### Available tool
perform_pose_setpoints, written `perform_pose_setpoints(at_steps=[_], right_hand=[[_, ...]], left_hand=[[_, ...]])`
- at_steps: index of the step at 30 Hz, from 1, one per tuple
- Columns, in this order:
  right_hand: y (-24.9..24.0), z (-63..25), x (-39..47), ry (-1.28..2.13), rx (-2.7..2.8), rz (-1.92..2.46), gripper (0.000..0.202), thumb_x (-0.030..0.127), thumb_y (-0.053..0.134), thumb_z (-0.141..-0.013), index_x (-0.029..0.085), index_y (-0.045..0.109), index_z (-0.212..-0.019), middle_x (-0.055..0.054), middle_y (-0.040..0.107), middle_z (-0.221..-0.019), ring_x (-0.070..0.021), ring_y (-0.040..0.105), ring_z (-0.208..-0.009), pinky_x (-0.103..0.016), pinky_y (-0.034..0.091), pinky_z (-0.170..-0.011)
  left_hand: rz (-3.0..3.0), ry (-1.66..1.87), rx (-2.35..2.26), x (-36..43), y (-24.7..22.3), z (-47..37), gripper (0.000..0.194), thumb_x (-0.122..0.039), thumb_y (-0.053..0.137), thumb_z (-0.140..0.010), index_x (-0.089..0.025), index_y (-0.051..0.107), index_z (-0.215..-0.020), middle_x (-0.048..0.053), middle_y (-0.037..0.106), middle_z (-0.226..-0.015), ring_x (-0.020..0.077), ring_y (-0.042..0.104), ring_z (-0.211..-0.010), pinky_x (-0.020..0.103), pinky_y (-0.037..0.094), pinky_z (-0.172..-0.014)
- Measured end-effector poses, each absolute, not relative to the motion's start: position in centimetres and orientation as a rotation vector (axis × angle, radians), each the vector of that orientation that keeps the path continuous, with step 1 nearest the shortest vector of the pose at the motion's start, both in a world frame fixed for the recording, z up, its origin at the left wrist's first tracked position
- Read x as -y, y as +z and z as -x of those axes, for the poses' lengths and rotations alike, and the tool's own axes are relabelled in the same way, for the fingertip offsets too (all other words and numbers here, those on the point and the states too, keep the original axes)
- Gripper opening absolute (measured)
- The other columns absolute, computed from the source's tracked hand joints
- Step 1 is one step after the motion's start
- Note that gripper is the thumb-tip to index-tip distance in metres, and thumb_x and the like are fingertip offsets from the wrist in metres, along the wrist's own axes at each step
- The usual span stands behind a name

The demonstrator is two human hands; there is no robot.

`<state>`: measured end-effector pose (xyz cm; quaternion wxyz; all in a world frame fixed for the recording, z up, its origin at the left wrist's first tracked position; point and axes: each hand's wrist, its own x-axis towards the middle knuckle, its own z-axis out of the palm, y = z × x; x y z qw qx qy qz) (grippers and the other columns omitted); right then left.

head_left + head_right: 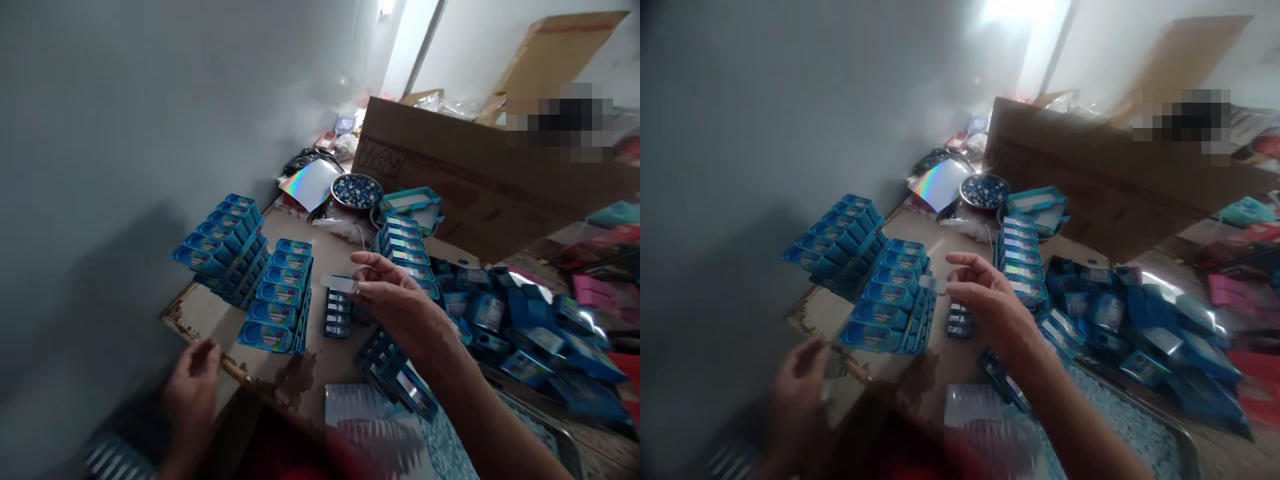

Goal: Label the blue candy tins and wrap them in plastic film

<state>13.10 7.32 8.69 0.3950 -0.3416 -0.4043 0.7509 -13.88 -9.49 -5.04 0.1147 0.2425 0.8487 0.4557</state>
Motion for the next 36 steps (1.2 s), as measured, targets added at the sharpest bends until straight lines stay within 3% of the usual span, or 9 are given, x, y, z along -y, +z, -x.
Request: perform_pose_setpoints(at_steps=[4, 8, 13, 18, 22, 28, 36], right_hand=[[8.7, -8.1, -9.3, 1.968, 1.003, 0.813, 0.039, 0.024, 0.082, -0.071, 0.024, 0.073, -0.109, 0.003, 0.060, -0.080, -0.0138, 0.059, -0.076, -0.028, 0.048, -0.075], [8.3, -4.0, -10.3, 1.968, 0.976, 0.816, 0.038, 0.026, 0.084, -0.069, 0.023, 0.072, -0.105, 0.004, 0.059, -0.077, -0.0126, 0.057, -0.072, -0.027, 0.047, -0.073], [7.2, -1.6, -11.1, 1.944, 0.989, 0.822, 0.037, 0.023, 0.084, -0.073, 0.022, 0.072, -0.108, 0.004, 0.061, -0.079, -0.0106, 0.057, -0.070, -0.024, 0.045, -0.068], [5.9, -1.0, -11.6, 1.886, 1.035, 0.977, 0.041, 0.028, 0.088, -0.071, 0.020, 0.071, -0.107, 0.002, 0.070, -0.080, -0.0119, 0.062, -0.068, -0.024, 0.046, -0.063], [4.9, -0.6, -12.5, 1.565, 1.128, 1.177, 0.043, 0.033, 0.092, -0.067, 0.018, 0.067, -0.099, 0.001, 0.072, -0.074, -0.0146, 0.066, -0.066, -0.025, 0.049, -0.061], [3.7, 0.9, -13.9, 1.067, 1.365, 1.406, 0.032, 0.025, 0.082, -0.070, 0.020, 0.063, -0.096, 0.003, 0.071, -0.070, -0.0147, 0.064, -0.063, -0.025, 0.047, -0.059], [2.8, 1.5, -14.6, 0.945, 1.488, 1.465, 0.028, 0.022, 0.074, -0.072, 0.020, 0.063, -0.098, 0.003, 0.069, -0.071, -0.0146, 0.063, -0.063, -0.026, 0.047, -0.062]], left_hand=[[-0.896, 1.510, -2.087, 4.0, 3.7, 16.7, 0.054, -0.064, 0.072, -0.081, -0.023, 0.071, -0.117, 0.006, 0.076, -0.107, 0.0252, 0.072, -0.098, 0.040, 0.058, -0.093], [-0.824, 1.336, -1.416, -2.9, 6.7, 16.5, 0.083, -0.075, 0.079, -0.064, -0.014, 0.070, -0.119, 0.014, 0.076, -0.107, 0.0243, 0.072, -0.082, 0.034, 0.060, -0.069], [-0.670, 1.174, -1.249, -6.6, 4.7, 17.2, 0.055, -0.058, 0.088, -0.062, -0.015, 0.076, -0.093, 0.007, 0.072, -0.084, 0.0135, 0.062, -0.067, 0.021, 0.047, -0.056], [-0.611, 1.163, -1.189, -8.2, 3.2, 18.2, 0.035, -0.043, 0.089, -0.062, -0.017, 0.068, -0.070, -0.002, 0.057, -0.062, 0.0071, 0.047, -0.054, 0.017, 0.038, -0.050], [-0.604, 1.194, -1.196, -9.3, 3.2, 18.4, 0.033, -0.039, 0.088, -0.062, -0.016, 0.066, -0.071, -0.003, 0.058, -0.064, 0.0076, 0.050, -0.057, 0.018, 0.041, -0.053], [-0.589, 1.257, -1.293, -10.9, 1.9, 18.5, 0.033, -0.039, 0.087, -0.064, -0.016, 0.064, -0.072, -0.004, 0.058, -0.064, 0.0076, 0.052, -0.058, 0.018, 0.041, -0.055], [-0.494, 1.242, -1.301, -11.6, 0.2, 18.4, 0.033, -0.037, 0.088, -0.062, -0.015, 0.066, -0.070, -0.003, 0.062, -0.064, 0.0071, 0.054, -0.057, 0.017, 0.044, -0.057]])
